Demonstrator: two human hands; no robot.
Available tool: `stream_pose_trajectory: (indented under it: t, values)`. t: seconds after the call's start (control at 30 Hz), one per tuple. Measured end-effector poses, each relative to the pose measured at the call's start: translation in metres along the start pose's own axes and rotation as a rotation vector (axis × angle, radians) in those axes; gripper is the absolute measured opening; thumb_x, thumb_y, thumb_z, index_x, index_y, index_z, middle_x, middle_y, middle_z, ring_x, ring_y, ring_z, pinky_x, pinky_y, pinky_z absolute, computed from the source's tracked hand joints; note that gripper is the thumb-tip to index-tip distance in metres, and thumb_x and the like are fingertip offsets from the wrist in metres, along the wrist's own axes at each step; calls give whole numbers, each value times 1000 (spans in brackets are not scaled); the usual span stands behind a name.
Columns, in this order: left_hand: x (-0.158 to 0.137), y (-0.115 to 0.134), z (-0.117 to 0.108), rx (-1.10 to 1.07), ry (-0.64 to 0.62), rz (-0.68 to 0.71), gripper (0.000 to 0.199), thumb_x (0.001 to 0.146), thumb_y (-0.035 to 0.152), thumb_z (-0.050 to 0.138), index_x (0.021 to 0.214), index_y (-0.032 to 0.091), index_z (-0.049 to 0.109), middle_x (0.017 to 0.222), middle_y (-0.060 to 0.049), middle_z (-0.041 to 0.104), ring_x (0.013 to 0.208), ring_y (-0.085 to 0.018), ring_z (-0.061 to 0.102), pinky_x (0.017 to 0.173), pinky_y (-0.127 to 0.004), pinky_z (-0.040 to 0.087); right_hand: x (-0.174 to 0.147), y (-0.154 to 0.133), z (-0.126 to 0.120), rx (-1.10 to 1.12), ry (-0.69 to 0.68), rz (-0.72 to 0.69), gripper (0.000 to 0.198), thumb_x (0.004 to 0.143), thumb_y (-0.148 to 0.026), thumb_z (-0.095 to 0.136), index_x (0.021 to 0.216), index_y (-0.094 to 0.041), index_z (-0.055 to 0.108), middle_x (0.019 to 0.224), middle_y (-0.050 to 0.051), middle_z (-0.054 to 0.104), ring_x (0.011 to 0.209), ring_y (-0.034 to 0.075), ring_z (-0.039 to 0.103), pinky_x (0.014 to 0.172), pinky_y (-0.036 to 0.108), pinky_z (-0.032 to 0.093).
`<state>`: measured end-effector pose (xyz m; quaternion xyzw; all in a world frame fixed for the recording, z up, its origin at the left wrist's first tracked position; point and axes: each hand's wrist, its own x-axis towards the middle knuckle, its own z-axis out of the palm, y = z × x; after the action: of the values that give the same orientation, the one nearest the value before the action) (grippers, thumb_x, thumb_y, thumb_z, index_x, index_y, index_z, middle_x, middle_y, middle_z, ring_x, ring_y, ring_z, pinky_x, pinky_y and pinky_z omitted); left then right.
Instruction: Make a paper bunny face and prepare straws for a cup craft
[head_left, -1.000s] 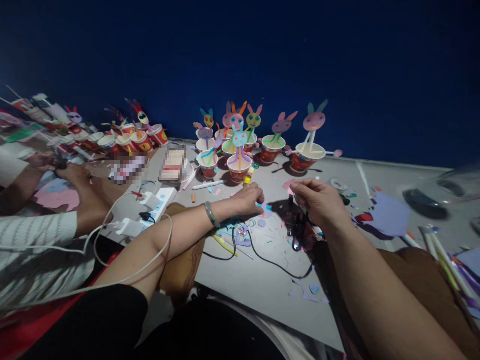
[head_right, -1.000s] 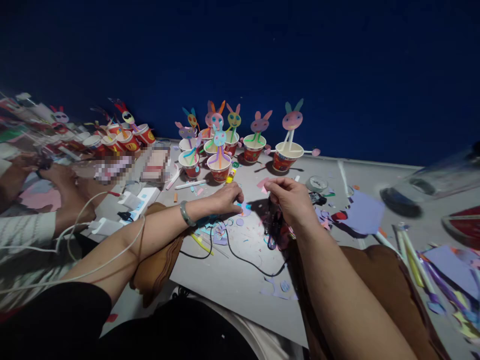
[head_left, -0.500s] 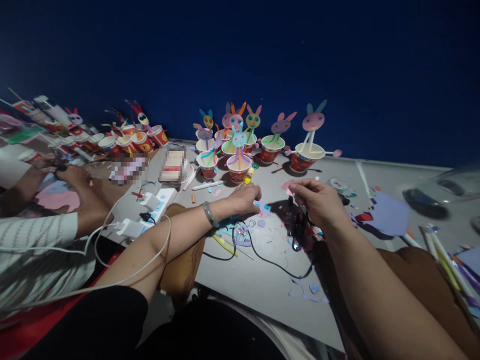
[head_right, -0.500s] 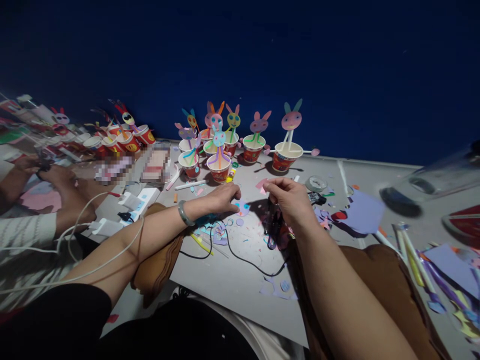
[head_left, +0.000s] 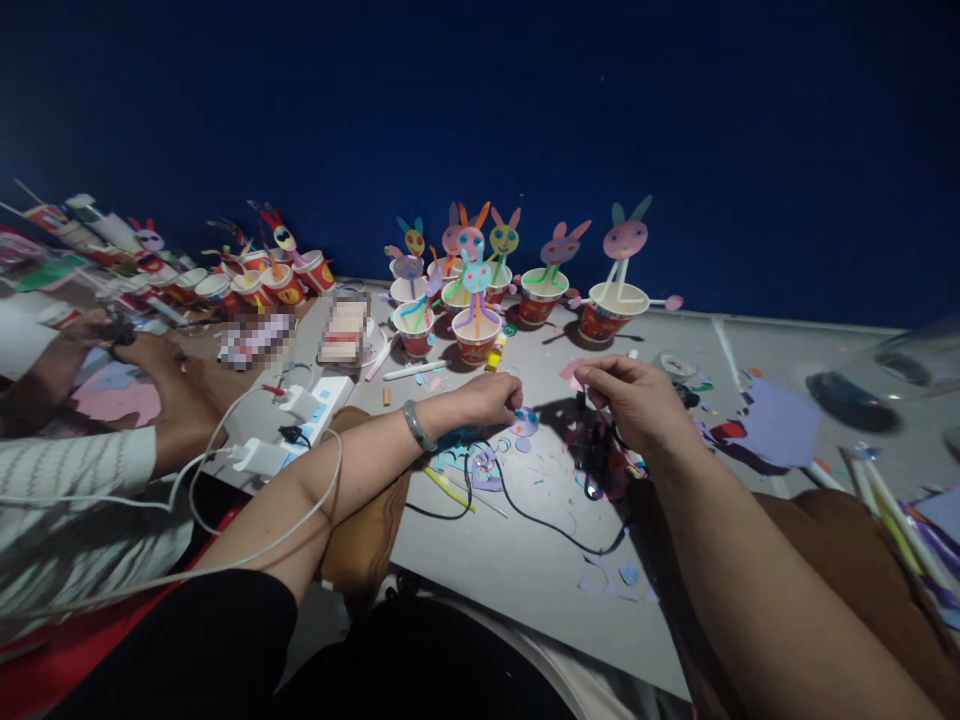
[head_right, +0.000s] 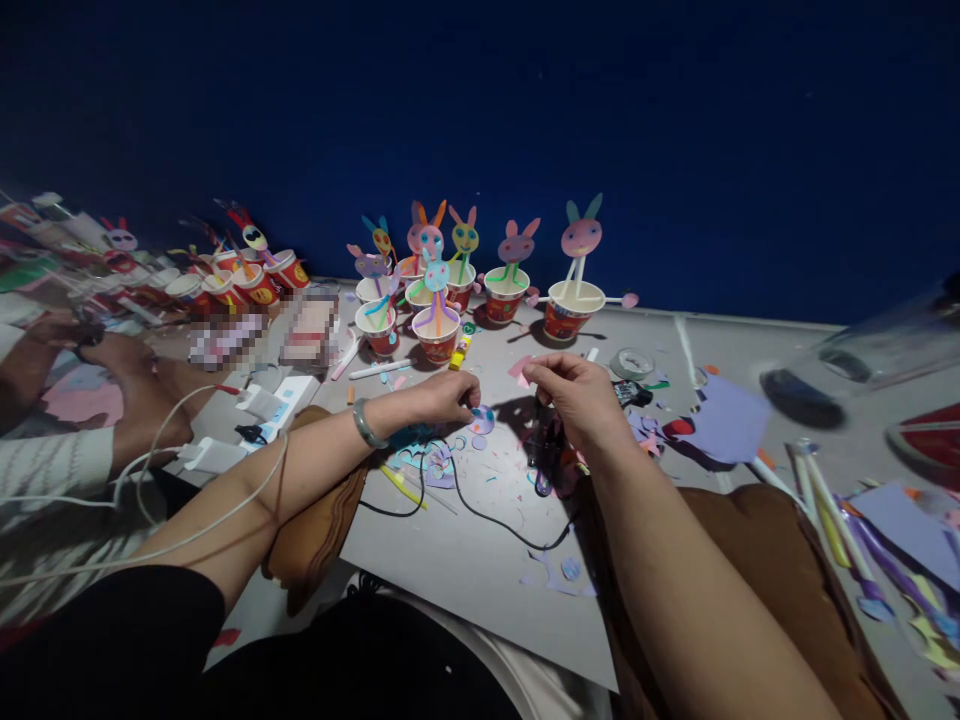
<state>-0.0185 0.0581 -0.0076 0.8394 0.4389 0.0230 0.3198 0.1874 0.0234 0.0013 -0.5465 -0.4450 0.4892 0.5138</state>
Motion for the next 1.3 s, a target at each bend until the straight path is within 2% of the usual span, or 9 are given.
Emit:
stream_pose_trajectory:
  t: [0.13,0.27,0.4,0.53,0.7,0.8,0.93,1.1,1.3]
  values:
    - [3,-1,6,-157,48,-13,26,68,5,65,91,16,62,79,2,60,73,-12,54,70,-26,42,-2,0,0,-23,-24,6,30,56,-43,88,66,-21,70,66,1,64,50,8,40,44,25,31]
    - [7,0,10,-530,52,-76,39,67,3,68,104,12,60,70,6,55,66,-9,53,66,-23,42,-3,0,0,-46,-30,5,33,56,-46,89,68,-21,70,59,-1,59,50,8,41,45,24,32]
    - [3,5,3,-722,30,-22,9,74,9,66,81,11,62,69,3,56,61,-6,49,61,-22,40,-3,-3,-4,-80,23,-50,31,60,-45,87,69,-20,70,61,-1,62,52,9,42,48,24,33]
    - [-6,13,-4,-749,64,-1,8,80,20,66,78,13,63,65,4,54,56,-5,43,55,-23,35,-5,-8,-6,-162,46,-66,27,65,-42,84,74,-19,74,79,5,73,58,10,45,52,25,35]
    - [-11,20,-7,-718,59,60,14,85,20,64,72,14,63,65,3,55,61,-7,47,60,-24,39,-6,-10,-3,-226,7,-57,25,63,-40,84,71,-19,75,65,4,67,56,11,45,49,26,33]
    - [-13,23,-9,-655,59,99,19,86,21,64,69,14,65,65,2,58,63,-7,50,63,-25,41,-7,-9,1,-221,-16,-36,29,60,-43,85,69,-18,73,64,4,67,55,12,46,48,26,35]
    - [-14,21,-10,-650,39,91,13,83,21,70,73,13,69,67,0,65,64,-8,55,67,-24,44,-10,-11,5,-188,-72,5,34,59,-47,87,68,-17,73,68,5,70,56,12,51,49,26,41]
    - [-12,18,-6,-695,84,76,10,79,19,73,76,11,68,69,0,67,63,-6,56,62,-22,43,-15,-15,8,-142,-95,24,35,57,-47,87,65,-17,71,65,5,69,54,12,53,50,26,44]
    - [-9,16,-2,-732,149,26,19,73,20,79,79,12,63,64,3,63,56,-6,55,55,-20,38,-15,-14,6,-156,-151,-9,31,63,-45,84,66,-17,72,59,3,66,53,12,53,51,26,43]
